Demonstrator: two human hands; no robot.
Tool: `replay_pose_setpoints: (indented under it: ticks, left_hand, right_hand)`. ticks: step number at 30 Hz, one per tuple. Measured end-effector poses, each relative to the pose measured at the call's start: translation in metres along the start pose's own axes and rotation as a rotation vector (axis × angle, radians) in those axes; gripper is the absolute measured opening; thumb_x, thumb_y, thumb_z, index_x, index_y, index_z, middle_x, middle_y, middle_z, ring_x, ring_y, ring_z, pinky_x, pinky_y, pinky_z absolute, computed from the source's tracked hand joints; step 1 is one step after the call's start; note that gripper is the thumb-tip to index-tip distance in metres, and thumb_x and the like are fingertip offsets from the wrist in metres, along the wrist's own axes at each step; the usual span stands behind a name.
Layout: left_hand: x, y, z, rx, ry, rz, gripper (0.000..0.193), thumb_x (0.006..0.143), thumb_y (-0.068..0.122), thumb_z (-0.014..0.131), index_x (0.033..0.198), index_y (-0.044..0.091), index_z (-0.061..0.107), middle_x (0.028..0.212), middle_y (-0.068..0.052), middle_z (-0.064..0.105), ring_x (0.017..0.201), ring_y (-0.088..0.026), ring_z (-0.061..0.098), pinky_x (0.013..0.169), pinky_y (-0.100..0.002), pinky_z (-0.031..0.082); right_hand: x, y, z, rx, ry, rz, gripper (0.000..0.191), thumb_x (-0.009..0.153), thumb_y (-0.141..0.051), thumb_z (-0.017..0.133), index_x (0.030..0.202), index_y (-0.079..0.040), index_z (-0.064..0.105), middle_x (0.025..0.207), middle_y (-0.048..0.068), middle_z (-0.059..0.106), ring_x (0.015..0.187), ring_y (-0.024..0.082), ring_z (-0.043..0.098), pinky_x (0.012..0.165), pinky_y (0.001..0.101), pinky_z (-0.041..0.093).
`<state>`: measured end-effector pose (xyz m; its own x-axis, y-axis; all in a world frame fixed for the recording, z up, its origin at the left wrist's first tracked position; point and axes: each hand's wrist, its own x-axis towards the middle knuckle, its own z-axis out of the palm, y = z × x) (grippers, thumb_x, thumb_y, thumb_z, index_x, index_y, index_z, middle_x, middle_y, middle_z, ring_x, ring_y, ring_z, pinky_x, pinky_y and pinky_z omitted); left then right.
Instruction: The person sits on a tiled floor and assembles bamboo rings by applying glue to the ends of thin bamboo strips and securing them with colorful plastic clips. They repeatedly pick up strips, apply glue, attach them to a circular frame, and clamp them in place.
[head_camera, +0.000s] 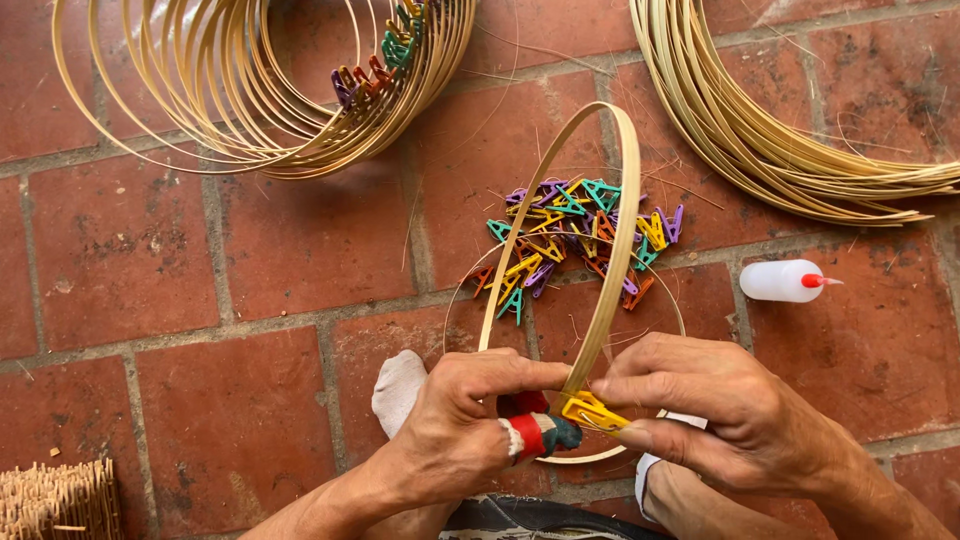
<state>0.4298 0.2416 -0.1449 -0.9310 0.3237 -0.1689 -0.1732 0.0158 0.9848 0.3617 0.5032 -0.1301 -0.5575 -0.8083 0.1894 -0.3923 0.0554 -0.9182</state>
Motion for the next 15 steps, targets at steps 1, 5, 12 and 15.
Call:
replay_pose_setpoints:
  ticks: [1, 5, 12, 15]
  left_hand:
    - [-0.001, 0.002, -0.002, -0.006, -0.006, 0.011, 0.039, 0.081, 0.005, 0.084, 0.119, 0.005, 0.078, 0.083, -0.002, 0.069, 0.072, -0.008, 0.063, 0.06, -0.024, 0.051]
    - [-0.011, 0.014, -0.016, 0.107, 0.024, 0.023, 0.04, 0.078, 0.006, 0.087, 0.117, 0.004, 0.078, 0.084, -0.002, 0.073, 0.07, -0.008, 0.064, 0.06, -0.024, 0.053]
    - [-0.019, 0.013, -0.016, -0.028, 0.084, 0.066, 0.041, 0.077, 0.001, 0.086, 0.117, -0.002, 0.076, 0.081, -0.004, 0.068, 0.072, -0.011, 0.061, 0.061, -0.027, 0.05]
    - [-0.02, 0.016, -0.015, 0.115, 0.07, -0.023, 0.041, 0.074, 0.004, 0.087, 0.114, 0.0, 0.078, 0.078, -0.003, 0.068, 0.066, -0.009, 0.059, 0.057, -0.026, 0.048]
  right_hand:
    - [-0.006, 0.008, -0.002, -0.024, 0.023, -0.02, 0.036, 0.086, -0.006, 0.074, 0.12, 0.003, 0.067, 0.109, 0.015, 0.072, 0.097, 0.027, 0.074, 0.081, 0.035, 0.058]
    - [-0.043, 0.064, -0.003, -0.032, 0.371, 0.387, 0.034, 0.09, -0.008, 0.069, 0.123, -0.002, 0.07, 0.105, 0.011, 0.076, 0.093, 0.024, 0.073, 0.08, 0.0311, 0.06]
    - [-0.064, 0.203, 0.048, -0.788, 0.498, 0.455, 0.021, 0.09, -0.014, 0.074, 0.109, -0.004, 0.074, 0.095, 0.016, 0.075, 0.075, 0.024, 0.071, 0.064, 0.034, 0.059]
    - [-0.056, 0.231, 0.07, -0.945, 0.419, 0.548, 0.02, 0.092, -0.016, 0.074, 0.104, -0.001, 0.071, 0.083, 0.016, 0.069, 0.063, 0.024, 0.068, 0.049, 0.0353, 0.055]
